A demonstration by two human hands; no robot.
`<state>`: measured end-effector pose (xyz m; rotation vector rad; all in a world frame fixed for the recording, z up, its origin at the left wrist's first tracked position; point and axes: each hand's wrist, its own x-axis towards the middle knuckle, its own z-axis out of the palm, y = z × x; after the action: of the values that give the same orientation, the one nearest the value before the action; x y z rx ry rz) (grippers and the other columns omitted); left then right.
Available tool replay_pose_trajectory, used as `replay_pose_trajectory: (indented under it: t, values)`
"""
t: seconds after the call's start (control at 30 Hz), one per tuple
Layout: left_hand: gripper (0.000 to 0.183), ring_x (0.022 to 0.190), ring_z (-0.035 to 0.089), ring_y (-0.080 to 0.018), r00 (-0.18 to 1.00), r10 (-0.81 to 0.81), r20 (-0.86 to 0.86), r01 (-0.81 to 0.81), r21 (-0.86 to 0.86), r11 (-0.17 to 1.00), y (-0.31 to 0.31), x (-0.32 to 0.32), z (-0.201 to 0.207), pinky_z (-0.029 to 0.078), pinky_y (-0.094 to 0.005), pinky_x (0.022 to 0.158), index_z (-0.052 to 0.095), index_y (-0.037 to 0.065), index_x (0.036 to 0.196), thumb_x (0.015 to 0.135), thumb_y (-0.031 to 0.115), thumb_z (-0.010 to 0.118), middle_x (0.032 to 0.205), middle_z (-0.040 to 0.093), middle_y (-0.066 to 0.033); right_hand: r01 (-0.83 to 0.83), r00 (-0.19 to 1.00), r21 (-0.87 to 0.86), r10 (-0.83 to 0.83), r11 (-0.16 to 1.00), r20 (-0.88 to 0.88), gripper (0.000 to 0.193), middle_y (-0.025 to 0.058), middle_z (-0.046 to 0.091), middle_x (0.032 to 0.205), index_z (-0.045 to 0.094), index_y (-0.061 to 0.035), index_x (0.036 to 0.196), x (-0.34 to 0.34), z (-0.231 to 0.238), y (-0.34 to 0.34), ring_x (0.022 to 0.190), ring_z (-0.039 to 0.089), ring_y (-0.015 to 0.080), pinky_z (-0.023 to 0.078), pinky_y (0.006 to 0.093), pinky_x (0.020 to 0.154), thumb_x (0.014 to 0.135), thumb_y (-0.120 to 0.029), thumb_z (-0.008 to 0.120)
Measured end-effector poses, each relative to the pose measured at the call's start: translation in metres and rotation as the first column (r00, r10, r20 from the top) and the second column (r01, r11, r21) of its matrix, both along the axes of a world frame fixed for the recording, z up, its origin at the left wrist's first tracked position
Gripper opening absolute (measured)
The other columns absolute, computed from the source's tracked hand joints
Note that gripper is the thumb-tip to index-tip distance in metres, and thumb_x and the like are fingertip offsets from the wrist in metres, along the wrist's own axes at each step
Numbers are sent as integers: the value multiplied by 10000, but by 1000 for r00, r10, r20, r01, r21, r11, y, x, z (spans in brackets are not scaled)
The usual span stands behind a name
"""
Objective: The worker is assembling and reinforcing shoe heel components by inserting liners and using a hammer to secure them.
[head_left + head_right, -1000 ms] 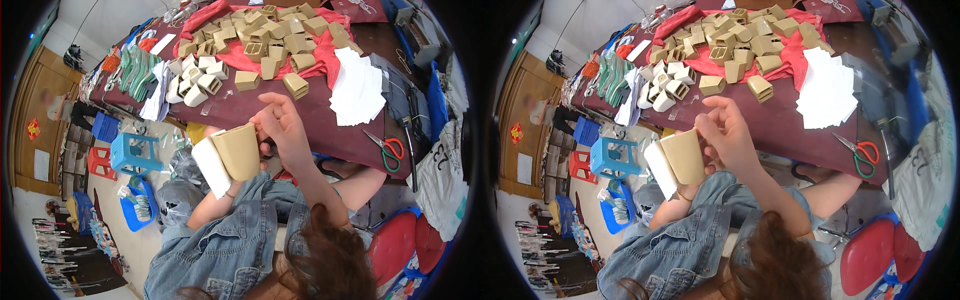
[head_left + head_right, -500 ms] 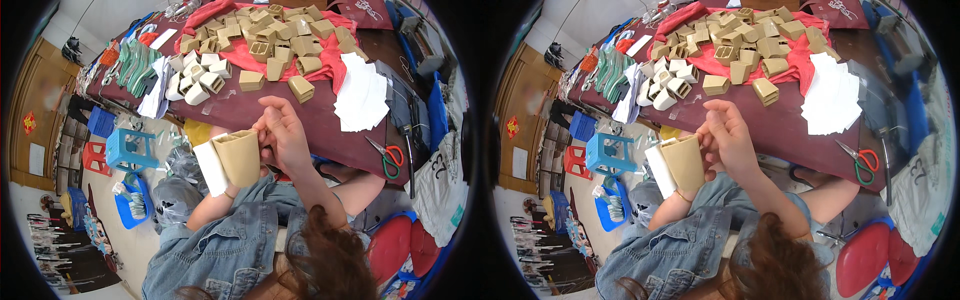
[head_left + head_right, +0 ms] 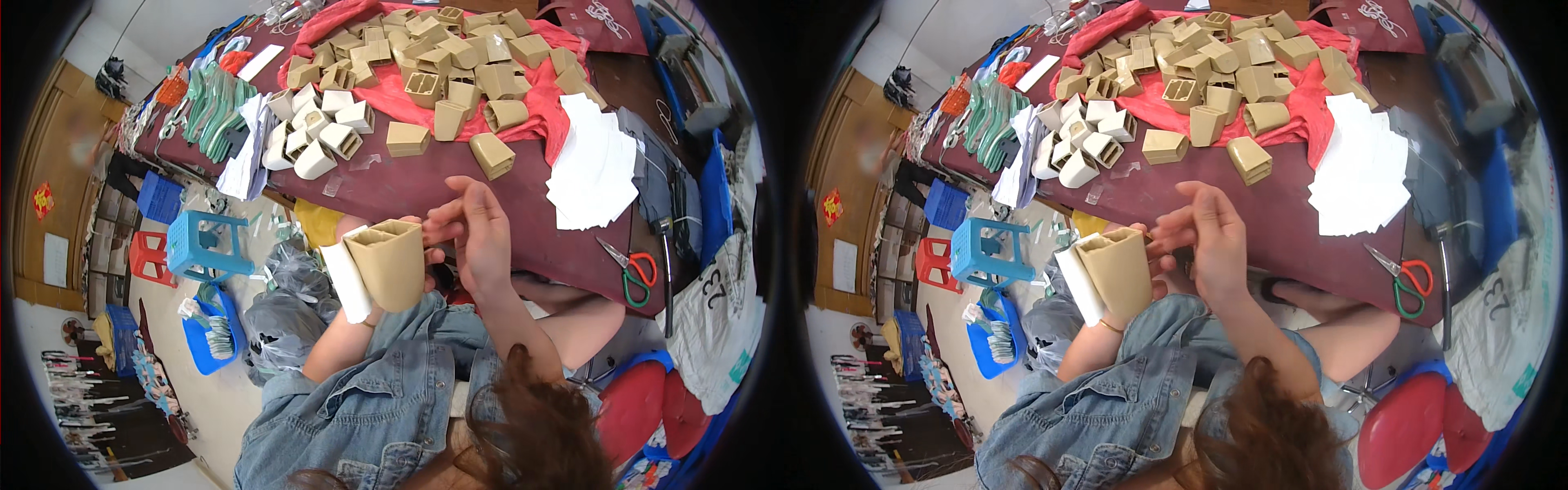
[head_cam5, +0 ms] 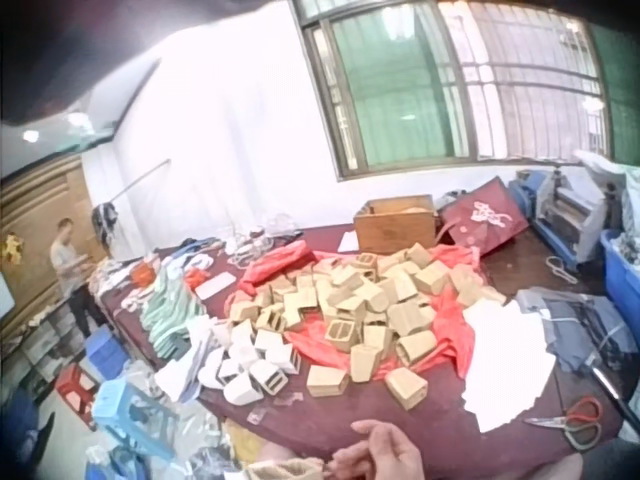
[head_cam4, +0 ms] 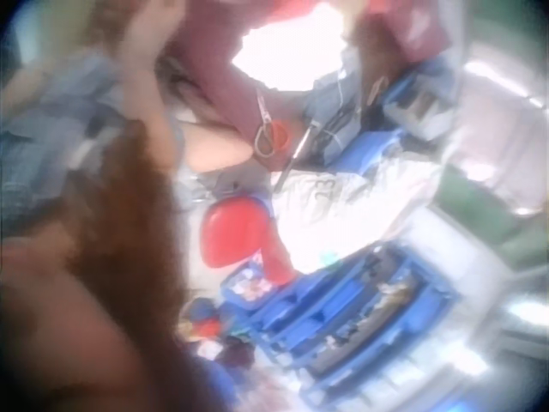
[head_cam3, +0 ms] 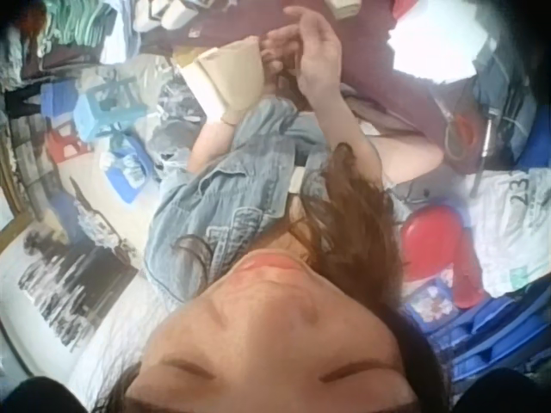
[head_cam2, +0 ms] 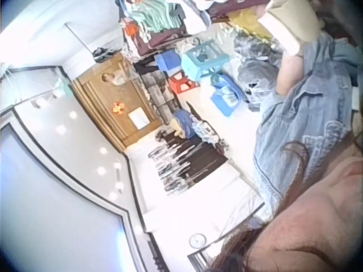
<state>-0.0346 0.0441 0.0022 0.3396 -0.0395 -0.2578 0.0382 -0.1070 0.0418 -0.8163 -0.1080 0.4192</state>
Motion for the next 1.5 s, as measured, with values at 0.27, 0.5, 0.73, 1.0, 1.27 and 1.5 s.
replay_pose_trajectory:
  t: [0.27, 0.5, 0.73, 1.0, 1.27, 1.5]
  values:
    - [799, 1151, 456, -227, 826, -405, 391, -523, 800, -293, 37, 19, 84, 380, -316, 965, 474, 9, 1281, 595, 214, 827, 1191, 423, -93, -266, 948, -52, 271, 962, 165, 608, 69, 530, 1196, 549, -32, 1173, 28, -41, -20, 1067, 488, 136, 381, 272, 908, 956, -555, 327]
    - [731, 1118, 489, -239, 911, -96, 401, -412, 887, -210, 46, 11, 73, 407, -343, 965, 474, 1, 1276, 635, 153, 790, 1163, 483, -97, 27, 532, -721, 600, 692, 597, 559, 88, 464, 1270, 601, -40, 1096, 25, -32, -27, 1164, 454, 201, 373, 338, 941, 713, -415, 760]
    - [747, 1161, 508, -181, 950, 198, 240, -300, 872, 387, 39, 15, 34, 401, -317, 996, 363, -21, 1349, 728, 133, 751, 1254, 514, -93, -4, 758, -623, 409, 782, 508, 149, 63, 638, 983, 655, -6, 815, 39, -27, -60, 844, 620, 170, 486, 292, 734, 699, -22, 746]
    - [788, 1172, 512, -202, 922, 332, 196, -368, 708, 602, 17, 38, 11, 398, -321, 1007, 317, -6, 1381, 713, 88, 725, 1294, 498, -104, 170, 971, -394, -84, 903, 226, 99, 34, 638, 884, 636, 2, 918, 8, -20, -63, 782, 588, 92, 487, 242, 682, 829, -25, 669]
    - [668, 1171, 487, -228, 729, 679, 92, -530, 704, 473, 46, 37, -27, 397, -399, 987, 459, -1, 1273, 803, 450, 608, 1255, 505, -114, 239, 22, -209, 210, 948, 977, 273, 64, 643, 885, 639, -71, 958, -73, 25, 20, 729, 630, 189, 507, 305, 579, 685, -76, 630]
    - [379, 1226, 397, -221, 951, 283, 125, -187, -494, 849, 17, 45, 3, 225, -471, 1084, 565, 90, 1059, 858, 408, 519, 964, 525, -26, 288, 417, -175, 41, 941, 908, 127, 48, 631, 836, 639, -65, 870, -24, 20, 2, 666, 586, 202, 480, 280, 604, 748, -36, 660]
